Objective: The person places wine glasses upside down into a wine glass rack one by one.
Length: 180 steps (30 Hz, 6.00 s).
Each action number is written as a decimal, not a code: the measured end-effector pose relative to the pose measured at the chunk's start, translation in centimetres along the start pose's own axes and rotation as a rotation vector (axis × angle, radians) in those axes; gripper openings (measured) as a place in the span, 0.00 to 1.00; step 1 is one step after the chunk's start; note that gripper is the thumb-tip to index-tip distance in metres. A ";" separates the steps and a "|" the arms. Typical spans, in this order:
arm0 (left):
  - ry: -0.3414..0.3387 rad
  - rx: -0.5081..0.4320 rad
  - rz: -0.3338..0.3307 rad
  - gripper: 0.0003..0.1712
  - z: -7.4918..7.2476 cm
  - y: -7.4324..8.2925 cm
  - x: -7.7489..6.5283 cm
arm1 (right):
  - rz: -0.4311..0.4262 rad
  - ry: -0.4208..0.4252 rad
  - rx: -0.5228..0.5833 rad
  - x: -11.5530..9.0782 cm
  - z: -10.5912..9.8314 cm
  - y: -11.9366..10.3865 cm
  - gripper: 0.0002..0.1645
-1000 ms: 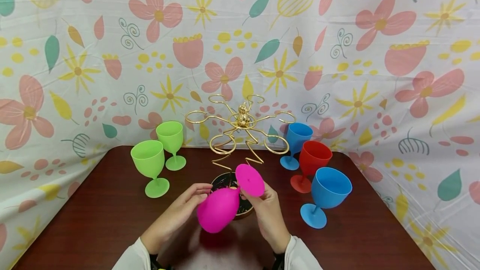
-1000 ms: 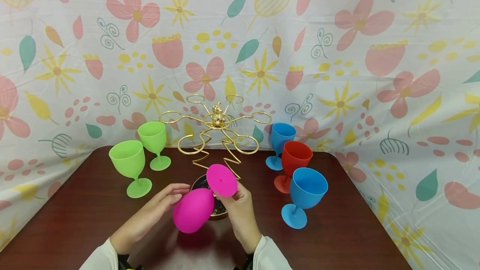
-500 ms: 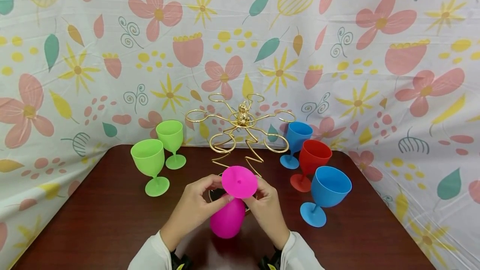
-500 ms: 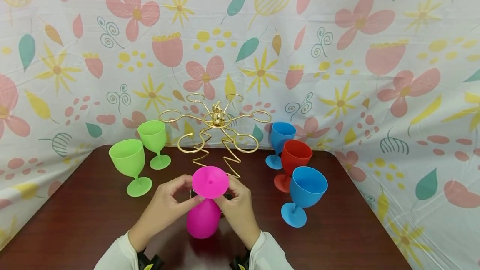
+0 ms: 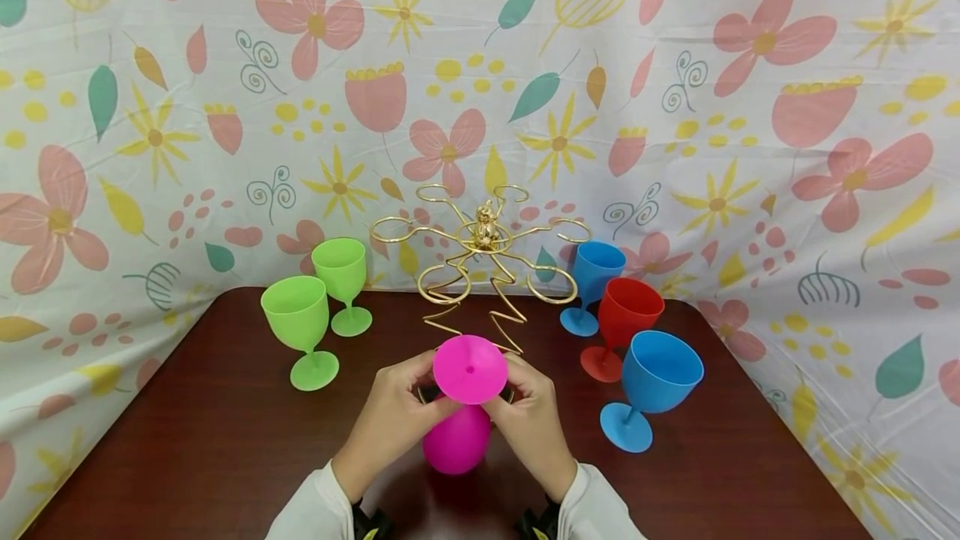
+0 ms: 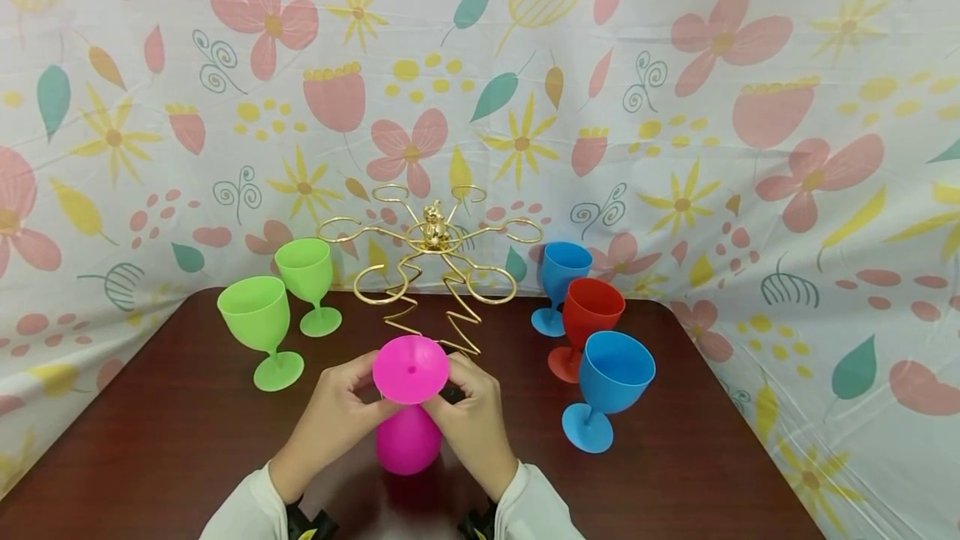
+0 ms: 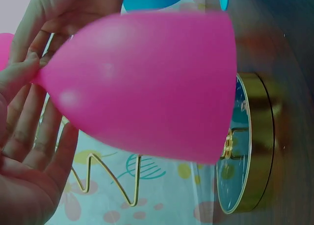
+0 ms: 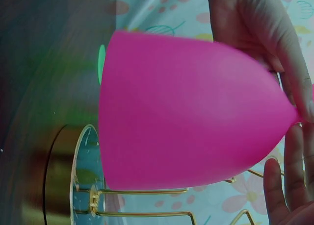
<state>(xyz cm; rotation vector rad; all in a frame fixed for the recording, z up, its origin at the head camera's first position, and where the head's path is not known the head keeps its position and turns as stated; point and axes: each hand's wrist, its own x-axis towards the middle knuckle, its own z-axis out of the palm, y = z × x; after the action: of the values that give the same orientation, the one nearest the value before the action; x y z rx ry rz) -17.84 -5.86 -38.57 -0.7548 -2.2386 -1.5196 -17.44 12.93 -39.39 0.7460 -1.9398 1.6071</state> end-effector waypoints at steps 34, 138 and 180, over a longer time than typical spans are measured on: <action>0.166 -0.016 0.040 0.28 -3.1 -1.3 -0.3 | -0.003 0.247 0.102 4.2 -4.6 -2.9 0.35; 0.190 -0.009 0.203 0.17 -3.2 3.0 5.0 | 0.043 0.250 0.215 4.4 -4.3 -4.4 0.29; -0.122 0.838 -0.475 0.58 -15.7 -2.9 6.8 | 0.069 0.240 0.153 4.6 -4.6 -4.6 0.28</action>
<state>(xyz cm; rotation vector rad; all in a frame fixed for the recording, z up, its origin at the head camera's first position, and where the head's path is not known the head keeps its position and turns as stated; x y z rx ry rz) -25.35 -19.61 -31.15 -0.0592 -2.9227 -0.5299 -17.34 16.36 -32.21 0.5210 -1.7037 1.8124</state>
